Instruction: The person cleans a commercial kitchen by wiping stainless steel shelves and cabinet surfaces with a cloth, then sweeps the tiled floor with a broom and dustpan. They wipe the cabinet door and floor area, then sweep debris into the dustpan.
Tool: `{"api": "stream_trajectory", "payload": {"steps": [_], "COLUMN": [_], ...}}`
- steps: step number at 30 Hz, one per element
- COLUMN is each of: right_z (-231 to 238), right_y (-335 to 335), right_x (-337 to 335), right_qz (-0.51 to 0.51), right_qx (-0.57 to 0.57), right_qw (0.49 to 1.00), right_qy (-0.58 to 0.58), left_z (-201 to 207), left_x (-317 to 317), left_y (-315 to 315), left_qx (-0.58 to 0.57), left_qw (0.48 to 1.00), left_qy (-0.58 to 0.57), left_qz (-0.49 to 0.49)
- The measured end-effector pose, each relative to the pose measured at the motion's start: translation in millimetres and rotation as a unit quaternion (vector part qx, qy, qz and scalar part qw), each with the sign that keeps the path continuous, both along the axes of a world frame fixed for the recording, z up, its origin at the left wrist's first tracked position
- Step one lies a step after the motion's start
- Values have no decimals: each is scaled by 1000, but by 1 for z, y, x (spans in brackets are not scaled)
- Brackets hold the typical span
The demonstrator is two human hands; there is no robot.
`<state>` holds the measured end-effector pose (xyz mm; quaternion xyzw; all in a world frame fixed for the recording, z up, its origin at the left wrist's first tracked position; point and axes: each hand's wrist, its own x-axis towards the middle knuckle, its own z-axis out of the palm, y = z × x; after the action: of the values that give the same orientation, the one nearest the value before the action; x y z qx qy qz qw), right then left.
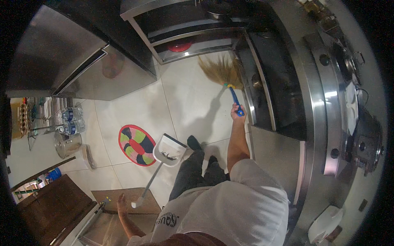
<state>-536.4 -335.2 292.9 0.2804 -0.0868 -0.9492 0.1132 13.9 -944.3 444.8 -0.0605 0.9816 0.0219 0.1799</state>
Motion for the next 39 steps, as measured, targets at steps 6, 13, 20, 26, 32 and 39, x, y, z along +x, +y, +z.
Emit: {"api": "stream_trajectory", "payload": {"steps": [6, 13, 20, 26, 32, 39], "right_z": [24, 150, 288, 299, 138, 20], "right_y": [17, 31, -18, -79, -104, -25], "right_x": [119, 198, 277, 289, 215, 295], "right_qz": [-80, -36, 200, 309, 362, 325], "right_qx": [-4, -33, 33, 136, 77, 318], "right_qw": [995, 990, 977, 940, 929, 889], "right_qy": [-61, -131, -64, 55, 4, -62], "left_z": [38, 58, 39, 22, 56, 76], "left_x": [-97, -106, -88, -65, -76, -81], "left_y": [93, 137, 145, 119, 129, 113], "left_qx": [301, 174, -81, 17, -1, 72], "left_qw": [810, 863, 940, 936, 958, 952], "left_qy": [-32, -87, -233, -163, -65, -12], "left_qz": [503, 466, 236, 312, 280, 298]}}
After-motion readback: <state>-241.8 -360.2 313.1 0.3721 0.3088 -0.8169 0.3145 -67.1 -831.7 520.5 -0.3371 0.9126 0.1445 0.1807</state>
